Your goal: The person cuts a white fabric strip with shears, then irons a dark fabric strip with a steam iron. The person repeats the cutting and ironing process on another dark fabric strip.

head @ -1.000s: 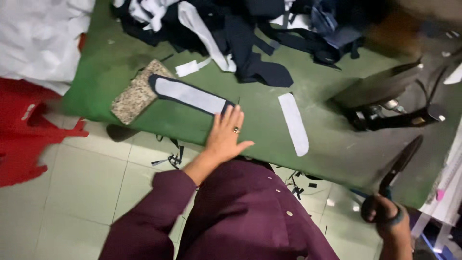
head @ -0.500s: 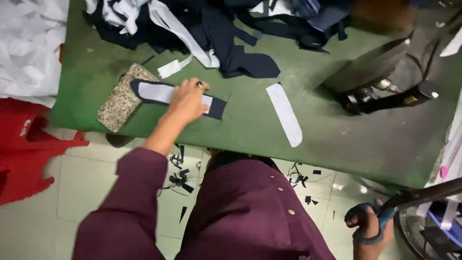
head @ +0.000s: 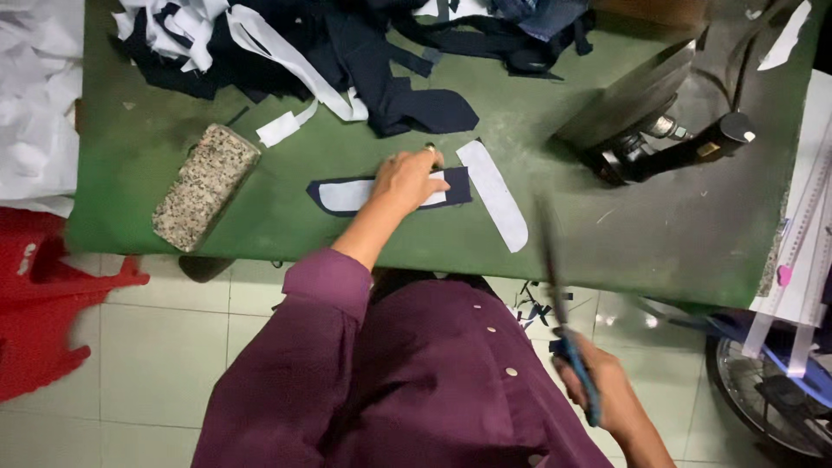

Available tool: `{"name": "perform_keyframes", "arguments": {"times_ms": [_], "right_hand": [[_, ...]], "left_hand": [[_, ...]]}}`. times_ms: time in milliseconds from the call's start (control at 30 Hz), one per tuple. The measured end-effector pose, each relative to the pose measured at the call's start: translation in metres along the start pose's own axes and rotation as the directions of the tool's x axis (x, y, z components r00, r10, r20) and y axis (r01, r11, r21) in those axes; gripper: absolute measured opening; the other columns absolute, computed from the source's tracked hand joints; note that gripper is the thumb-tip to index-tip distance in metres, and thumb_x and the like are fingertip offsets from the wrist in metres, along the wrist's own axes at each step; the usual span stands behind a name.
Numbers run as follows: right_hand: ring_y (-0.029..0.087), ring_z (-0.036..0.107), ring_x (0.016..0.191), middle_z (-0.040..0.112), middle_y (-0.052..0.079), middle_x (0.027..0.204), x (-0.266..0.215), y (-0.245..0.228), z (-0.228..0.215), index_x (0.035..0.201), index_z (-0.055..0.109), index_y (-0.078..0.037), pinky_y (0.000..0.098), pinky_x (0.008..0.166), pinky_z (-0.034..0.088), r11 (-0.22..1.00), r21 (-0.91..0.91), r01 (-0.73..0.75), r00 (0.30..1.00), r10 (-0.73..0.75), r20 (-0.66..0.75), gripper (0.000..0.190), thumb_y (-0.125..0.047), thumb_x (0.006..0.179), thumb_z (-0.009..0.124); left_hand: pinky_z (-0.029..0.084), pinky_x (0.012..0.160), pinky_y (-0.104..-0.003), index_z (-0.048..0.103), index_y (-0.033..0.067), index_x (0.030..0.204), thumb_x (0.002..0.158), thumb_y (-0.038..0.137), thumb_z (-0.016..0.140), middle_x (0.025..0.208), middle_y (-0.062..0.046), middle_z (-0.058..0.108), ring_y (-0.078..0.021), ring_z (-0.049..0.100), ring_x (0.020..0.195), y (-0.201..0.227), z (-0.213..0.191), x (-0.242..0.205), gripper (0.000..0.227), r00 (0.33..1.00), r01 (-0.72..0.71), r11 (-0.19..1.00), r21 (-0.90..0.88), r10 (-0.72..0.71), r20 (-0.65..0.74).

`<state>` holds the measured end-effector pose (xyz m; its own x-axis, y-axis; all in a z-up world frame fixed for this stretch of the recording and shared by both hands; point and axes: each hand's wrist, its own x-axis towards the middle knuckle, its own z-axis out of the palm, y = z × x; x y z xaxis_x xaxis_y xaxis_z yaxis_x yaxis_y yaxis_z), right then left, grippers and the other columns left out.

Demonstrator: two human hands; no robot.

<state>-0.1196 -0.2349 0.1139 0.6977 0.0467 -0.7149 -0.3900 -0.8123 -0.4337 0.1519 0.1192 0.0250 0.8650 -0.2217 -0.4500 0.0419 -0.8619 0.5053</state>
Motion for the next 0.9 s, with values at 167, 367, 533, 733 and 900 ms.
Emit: {"name": "perform_keyframes", "arguments": {"times_ms": [167,367,533,733,900], "right_hand": [[0.014,0.055,0.068,0.066,-0.001,0.080,0.005,-0.043,-0.010,0.094,0.062,-0.017,0.0318,0.064,0.044,0.989,0.049,0.141,0.952,-0.149,0.266,0.022,-0.036,0.089,0.053],[0.014,0.065,0.085,0.069,0.001,0.098,0.019,-0.025,-0.005,0.116,0.067,-0.013,0.0328,0.077,0.054,0.945,0.172,0.279,0.859,-0.326,0.394,0.062,-0.064,0.091,0.042],[0.014,0.047,0.080,0.050,-0.003,0.088,0.051,-0.068,0.010,0.089,0.047,-0.016,0.0325,0.071,0.045,0.955,0.213,0.206,0.821,-0.287,0.493,0.005,-0.020,0.091,0.048],[0.055,0.060,0.114,0.063,0.029,0.117,0.092,-0.096,0.053,0.141,0.049,-0.012,0.0659,0.099,0.049,0.971,0.188,0.151,0.896,-0.214,0.388,0.057,-0.048,0.098,0.049],[0.055,0.062,0.112,0.065,0.028,0.111,0.102,-0.082,0.068,0.133,0.050,-0.017,0.0651,0.097,0.050,0.976,0.140,0.168,0.920,-0.206,0.332,0.056,-0.058,0.095,0.045]], "left_hand": [[0.049,0.090,-0.052,0.065,0.0159,0.135,0.094,0.047,0.071,0.117,-0.013,0.071,-0.0350,0.064,0.112,-0.046,-0.004,-0.043,0.052,0.982,0.005,0.979,0.203,0.033,-0.185],[0.040,0.088,-0.047,0.070,0.0159,0.127,0.090,0.056,0.073,0.115,-0.012,0.068,-0.0333,0.060,0.108,-0.102,0.000,-0.108,0.055,0.867,0.204,0.943,0.262,-0.050,-0.496],[0.040,0.107,-0.059,0.066,0.0079,0.133,0.091,0.048,0.072,0.148,-0.021,0.057,-0.0423,0.044,0.142,-0.062,0.003,-0.118,0.058,0.869,0.192,0.928,0.320,-0.009,-0.496],[-0.001,0.124,-0.064,0.020,0.0032,0.165,0.102,0.061,0.052,0.174,-0.023,0.006,-0.0377,0.003,0.161,-0.027,0.039,-0.124,0.091,0.996,0.029,0.997,0.067,-0.024,-0.083],[0.005,0.122,-0.067,0.021,0.0061,0.165,0.096,0.071,0.052,0.173,-0.022,0.008,-0.0388,0.008,0.160,-0.048,0.075,-0.116,0.099,0.938,-0.068,0.982,0.174,0.122,-0.323]]}}
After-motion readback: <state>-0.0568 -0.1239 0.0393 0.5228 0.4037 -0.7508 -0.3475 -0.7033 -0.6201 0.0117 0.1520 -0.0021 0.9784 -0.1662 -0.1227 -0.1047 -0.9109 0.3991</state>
